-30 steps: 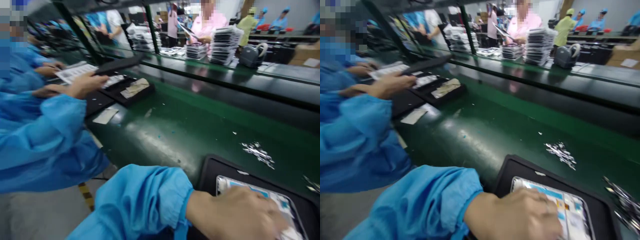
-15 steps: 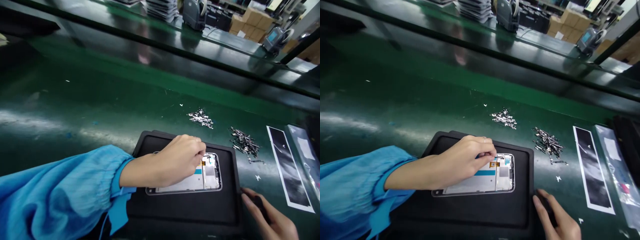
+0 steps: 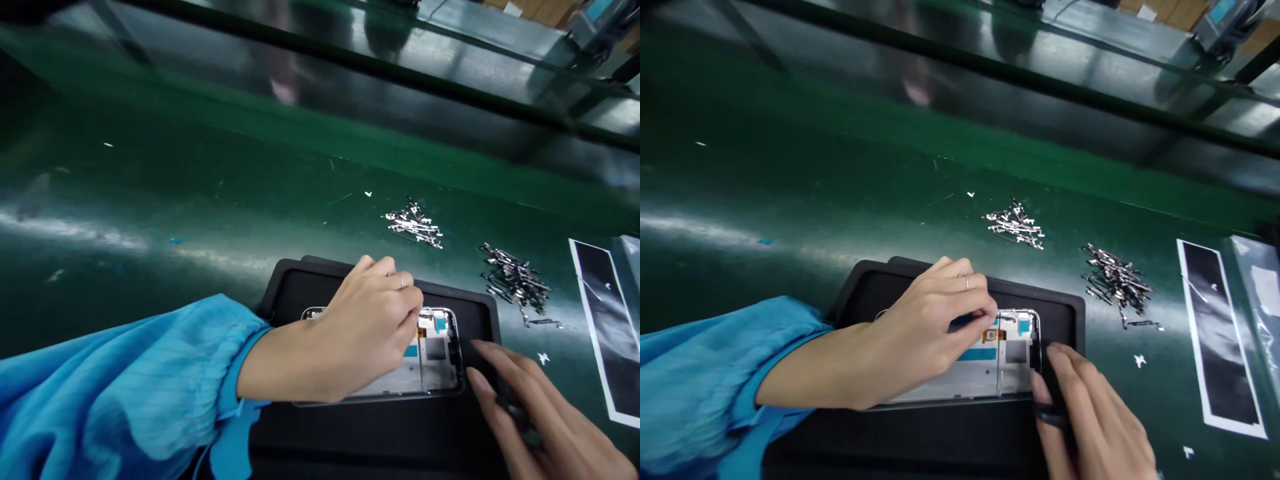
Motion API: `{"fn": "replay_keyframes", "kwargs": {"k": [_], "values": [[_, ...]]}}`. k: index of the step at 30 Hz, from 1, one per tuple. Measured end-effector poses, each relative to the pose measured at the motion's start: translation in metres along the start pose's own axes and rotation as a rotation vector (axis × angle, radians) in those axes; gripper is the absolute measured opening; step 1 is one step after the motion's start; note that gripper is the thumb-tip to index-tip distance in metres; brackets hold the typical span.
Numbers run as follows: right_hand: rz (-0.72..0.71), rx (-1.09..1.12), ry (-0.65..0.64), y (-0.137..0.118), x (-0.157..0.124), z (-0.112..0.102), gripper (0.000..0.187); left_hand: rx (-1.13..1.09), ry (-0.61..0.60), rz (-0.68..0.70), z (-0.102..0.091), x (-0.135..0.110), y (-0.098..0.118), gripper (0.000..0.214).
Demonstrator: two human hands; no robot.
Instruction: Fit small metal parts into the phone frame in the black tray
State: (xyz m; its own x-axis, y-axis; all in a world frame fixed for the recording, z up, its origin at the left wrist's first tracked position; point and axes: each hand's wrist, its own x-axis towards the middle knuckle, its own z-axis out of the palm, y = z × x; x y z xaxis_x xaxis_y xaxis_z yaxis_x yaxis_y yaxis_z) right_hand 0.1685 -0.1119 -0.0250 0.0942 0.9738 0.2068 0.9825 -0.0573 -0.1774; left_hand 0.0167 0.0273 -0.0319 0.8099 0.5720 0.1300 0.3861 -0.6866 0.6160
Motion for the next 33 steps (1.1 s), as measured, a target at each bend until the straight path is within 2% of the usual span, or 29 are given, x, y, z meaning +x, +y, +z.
{"fn": "replay_keyframes", "kwargs": {"k": [3,5,9,11,13,15,17,18,21,23,28,33], "values": [[-0.275,-0.053,-0.039,-0.002,0.01,0.004,0.032,0.043,0.01,0.039,0.003,-0.001,-0.001,0.026],[-0.399,-0.076,-0.065,-0.002,0.014,0.007,0.035,0.059,-0.006,0.031,0.004,-0.001,-0.001,0.029],[-0.476,-0.084,-0.076,0.001,0.016,0.01,0.038,0.007,-0.023,-0.016,0.003,-0.001,0.0,0.027],[-0.477,-0.039,-0.078,0.004,0.014,0.008,0.04,-0.126,0.011,-0.076,0.0,0.0,0.002,0.022],[-0.379,0.024,-0.081,0.005,0.012,0.005,0.039,-0.344,0.026,-0.177,-0.005,0.001,0.004,0.016],[-0.134,0.081,-0.076,0.002,0.013,0.0,0.034,-0.555,-0.022,-0.259,-0.009,0.002,0.007,0.013],[0.093,0.196,-0.048,-0.004,0.018,-0.005,0.026,-0.663,-0.099,-0.282,-0.012,0.002,0.009,0.012],[0.126,0.293,-0.046,-0.007,0.023,-0.007,0.022,-0.676,-0.131,-0.271,-0.013,0.001,0.011,0.013],[0.05,0.609,-0.113,-0.01,0.036,-0.012,0.009,-0.699,-0.188,-0.23,-0.014,-0.002,0.014,0.013],[0.086,0.735,-0.178,-0.007,0.041,-0.012,0.005,-0.762,-0.224,-0.24,-0.015,-0.003,0.014,0.013],[0.394,0.944,-0.281,0.005,0.037,-0.011,0.021,-0.904,-0.293,-0.359,-0.02,-0.003,0.013,0.023],[0.612,1.088,-0.312,0.001,0.033,-0.01,0.025,-0.984,-0.317,-0.439,-0.021,-0.003,0.013,0.022]]}}
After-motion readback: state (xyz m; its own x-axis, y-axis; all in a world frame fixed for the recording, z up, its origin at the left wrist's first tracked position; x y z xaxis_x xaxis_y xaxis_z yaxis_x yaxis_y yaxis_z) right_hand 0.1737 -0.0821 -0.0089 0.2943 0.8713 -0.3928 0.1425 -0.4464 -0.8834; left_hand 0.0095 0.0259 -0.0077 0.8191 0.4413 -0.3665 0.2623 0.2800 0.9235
